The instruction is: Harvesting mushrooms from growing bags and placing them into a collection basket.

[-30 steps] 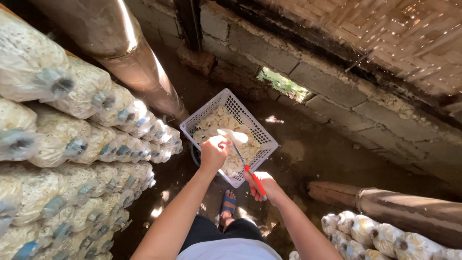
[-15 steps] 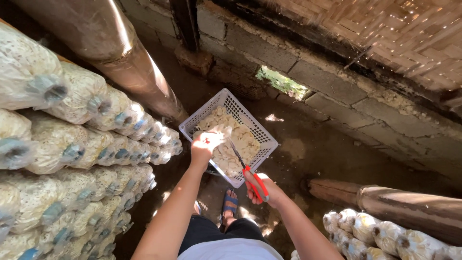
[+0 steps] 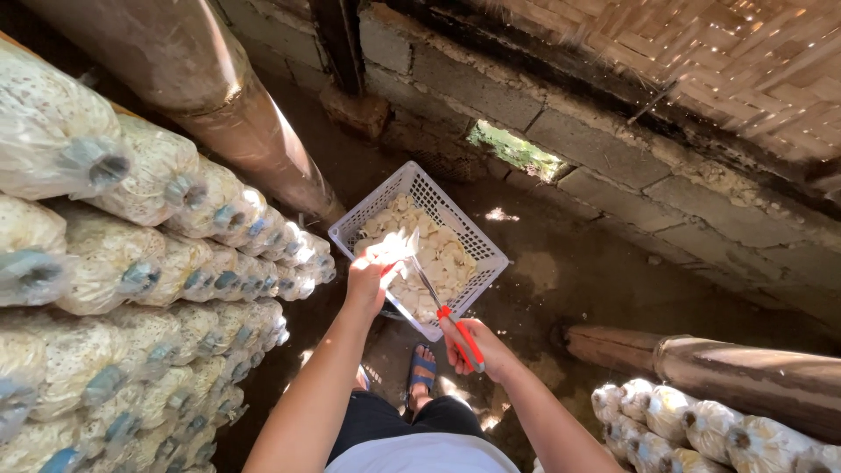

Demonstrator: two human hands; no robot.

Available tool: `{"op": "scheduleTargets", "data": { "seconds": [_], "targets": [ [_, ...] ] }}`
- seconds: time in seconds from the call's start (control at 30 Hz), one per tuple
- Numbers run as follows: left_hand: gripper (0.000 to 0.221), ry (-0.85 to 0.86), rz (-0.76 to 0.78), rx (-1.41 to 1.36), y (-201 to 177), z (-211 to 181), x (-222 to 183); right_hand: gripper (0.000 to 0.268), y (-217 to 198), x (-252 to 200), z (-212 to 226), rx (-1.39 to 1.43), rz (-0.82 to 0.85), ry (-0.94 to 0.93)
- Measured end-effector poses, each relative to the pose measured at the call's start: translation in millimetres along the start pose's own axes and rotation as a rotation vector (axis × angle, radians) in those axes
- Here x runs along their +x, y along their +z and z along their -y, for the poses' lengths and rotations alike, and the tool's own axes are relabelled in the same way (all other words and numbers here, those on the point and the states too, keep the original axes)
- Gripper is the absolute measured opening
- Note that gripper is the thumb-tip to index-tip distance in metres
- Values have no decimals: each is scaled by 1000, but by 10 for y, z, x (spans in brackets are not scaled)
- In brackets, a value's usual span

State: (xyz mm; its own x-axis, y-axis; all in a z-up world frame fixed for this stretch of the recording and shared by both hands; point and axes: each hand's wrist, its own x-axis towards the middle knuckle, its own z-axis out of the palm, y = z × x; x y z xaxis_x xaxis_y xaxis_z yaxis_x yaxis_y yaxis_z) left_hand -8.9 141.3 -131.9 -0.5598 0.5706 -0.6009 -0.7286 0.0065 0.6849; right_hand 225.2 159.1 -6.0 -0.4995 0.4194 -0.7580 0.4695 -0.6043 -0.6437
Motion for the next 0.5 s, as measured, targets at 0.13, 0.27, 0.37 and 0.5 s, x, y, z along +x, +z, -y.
{"op": "scheduleTargets", "data": {
  "seconds": [0.13, 0.27, 0.37, 0.5],
  "targets": [
    [36, -33, -38, 0, -162, 262, 184, 54, 27, 18, 36, -16, -3, -20],
    [40, -55, -28, 21, 173, -5, -151, 58, 58, 38, 66, -10, -24, -24],
    [42, -62, -14, 23, 96, 89, -42, 55, 83, 53, 13, 16, -54, -39],
    [41, -78, -16, -8, 66, 173, 61, 58, 70, 150, -120, 22, -65, -92]
  ]
}}
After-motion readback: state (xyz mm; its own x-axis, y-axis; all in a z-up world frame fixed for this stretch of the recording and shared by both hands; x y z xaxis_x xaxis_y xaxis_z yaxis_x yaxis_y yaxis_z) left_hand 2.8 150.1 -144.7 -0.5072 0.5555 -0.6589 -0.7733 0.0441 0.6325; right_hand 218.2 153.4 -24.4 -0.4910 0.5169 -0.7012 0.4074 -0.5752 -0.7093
